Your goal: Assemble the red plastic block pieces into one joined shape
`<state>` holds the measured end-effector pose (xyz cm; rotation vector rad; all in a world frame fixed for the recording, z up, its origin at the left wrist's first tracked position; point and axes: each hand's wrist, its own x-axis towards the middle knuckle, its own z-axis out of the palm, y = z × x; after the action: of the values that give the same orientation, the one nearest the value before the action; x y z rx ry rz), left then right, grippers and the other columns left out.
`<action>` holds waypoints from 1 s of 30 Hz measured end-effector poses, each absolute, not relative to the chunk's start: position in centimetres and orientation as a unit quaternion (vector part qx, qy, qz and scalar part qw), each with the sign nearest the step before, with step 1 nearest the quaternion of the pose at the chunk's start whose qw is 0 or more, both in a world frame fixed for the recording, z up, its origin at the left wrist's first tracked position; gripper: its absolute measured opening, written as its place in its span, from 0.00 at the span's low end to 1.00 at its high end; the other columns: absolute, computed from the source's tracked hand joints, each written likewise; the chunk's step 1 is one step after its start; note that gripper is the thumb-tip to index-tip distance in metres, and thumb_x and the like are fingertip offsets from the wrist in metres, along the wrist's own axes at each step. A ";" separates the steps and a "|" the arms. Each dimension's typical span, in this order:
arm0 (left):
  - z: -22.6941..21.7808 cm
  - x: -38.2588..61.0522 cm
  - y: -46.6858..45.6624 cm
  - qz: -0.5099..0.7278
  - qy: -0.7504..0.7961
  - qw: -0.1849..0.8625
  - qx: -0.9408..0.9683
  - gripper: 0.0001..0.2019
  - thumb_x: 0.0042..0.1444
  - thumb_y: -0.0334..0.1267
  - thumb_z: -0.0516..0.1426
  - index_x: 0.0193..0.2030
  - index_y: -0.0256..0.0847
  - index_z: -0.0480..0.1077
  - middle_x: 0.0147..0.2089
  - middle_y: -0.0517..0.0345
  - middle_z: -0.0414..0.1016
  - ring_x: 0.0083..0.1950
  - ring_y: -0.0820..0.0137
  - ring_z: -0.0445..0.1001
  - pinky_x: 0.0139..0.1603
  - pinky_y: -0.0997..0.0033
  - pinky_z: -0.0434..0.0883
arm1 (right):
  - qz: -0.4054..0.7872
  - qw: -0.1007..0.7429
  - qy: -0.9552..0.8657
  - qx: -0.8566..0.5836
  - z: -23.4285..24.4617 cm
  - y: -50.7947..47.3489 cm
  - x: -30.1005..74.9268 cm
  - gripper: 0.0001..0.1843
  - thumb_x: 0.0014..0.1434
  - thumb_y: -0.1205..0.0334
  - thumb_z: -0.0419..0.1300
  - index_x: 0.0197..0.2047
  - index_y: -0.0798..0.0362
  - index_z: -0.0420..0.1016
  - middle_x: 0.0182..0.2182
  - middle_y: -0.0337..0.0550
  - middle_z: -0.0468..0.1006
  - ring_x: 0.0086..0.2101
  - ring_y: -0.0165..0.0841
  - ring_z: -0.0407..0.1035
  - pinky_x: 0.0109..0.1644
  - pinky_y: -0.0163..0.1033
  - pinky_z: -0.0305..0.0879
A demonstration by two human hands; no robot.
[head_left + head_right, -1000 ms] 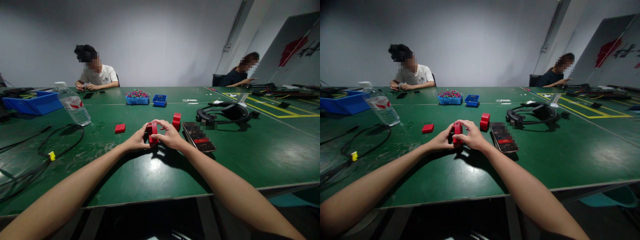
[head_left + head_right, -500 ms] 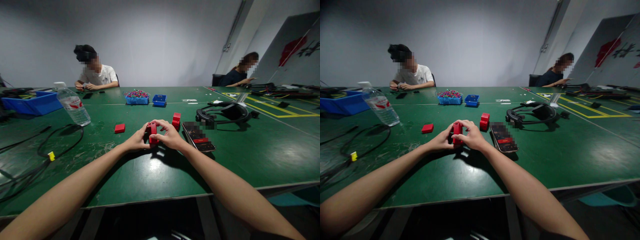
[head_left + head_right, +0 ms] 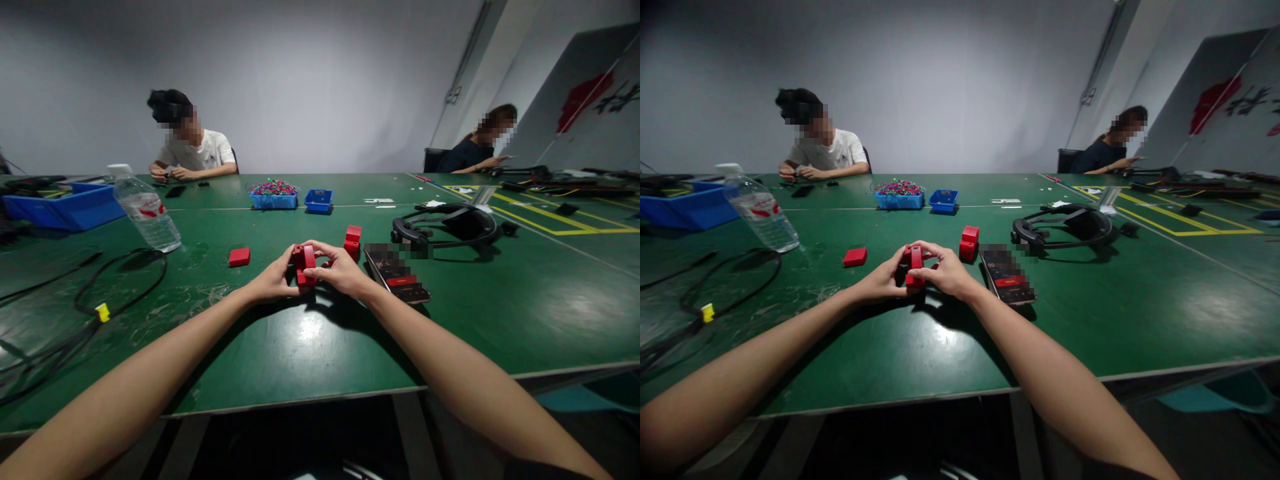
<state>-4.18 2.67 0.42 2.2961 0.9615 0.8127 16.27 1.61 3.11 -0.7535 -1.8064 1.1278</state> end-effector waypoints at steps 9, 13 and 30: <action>0.6 -4.1 2.7 0.297 0.363 0.258 0.845 0.51 0.45 0.44 0.66 0.71 0.37 0.42 0.67 0.35 0.58 0.65 0.49 0.64 0.66 0.47 0.60 | 0.434 0.445 -0.720 -0.307 3.5 0.9 16.1 0.27 0.50 0.56 0.68 0.53 0.51 0.73 0.52 0.46 0.73 0.47 0.36 0.71 0.45 0.39 0.71; 0.2 -4.4 2.9 0.295 0.358 0.262 0.846 0.53 0.46 0.44 0.66 0.72 0.41 0.38 0.69 0.37 0.56 0.67 0.49 0.62 0.66 0.45 0.59 | 0.434 0.479 -0.684 -0.337 3.4 0.8 15.7 0.22 0.56 0.52 0.63 0.52 0.52 0.72 0.54 0.49 0.70 0.45 0.34 0.71 0.44 0.39 0.72; 1.0 -4.3 2.5 0.295 0.312 0.287 0.856 0.51 0.48 0.41 0.64 0.72 0.44 0.37 0.68 0.40 0.58 0.67 0.52 0.62 0.67 0.50 0.58 | 0.607 0.415 -0.586 -0.342 3.7 0.2 15.5 0.34 0.54 0.57 0.66 0.60 0.49 0.58 0.49 0.47 0.76 0.45 0.36 0.74 0.50 0.46 0.73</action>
<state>-4.27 2.51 0.99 2.2876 0.8324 0.7893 15.49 0.21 3.66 -0.8594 -1.4721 1.5243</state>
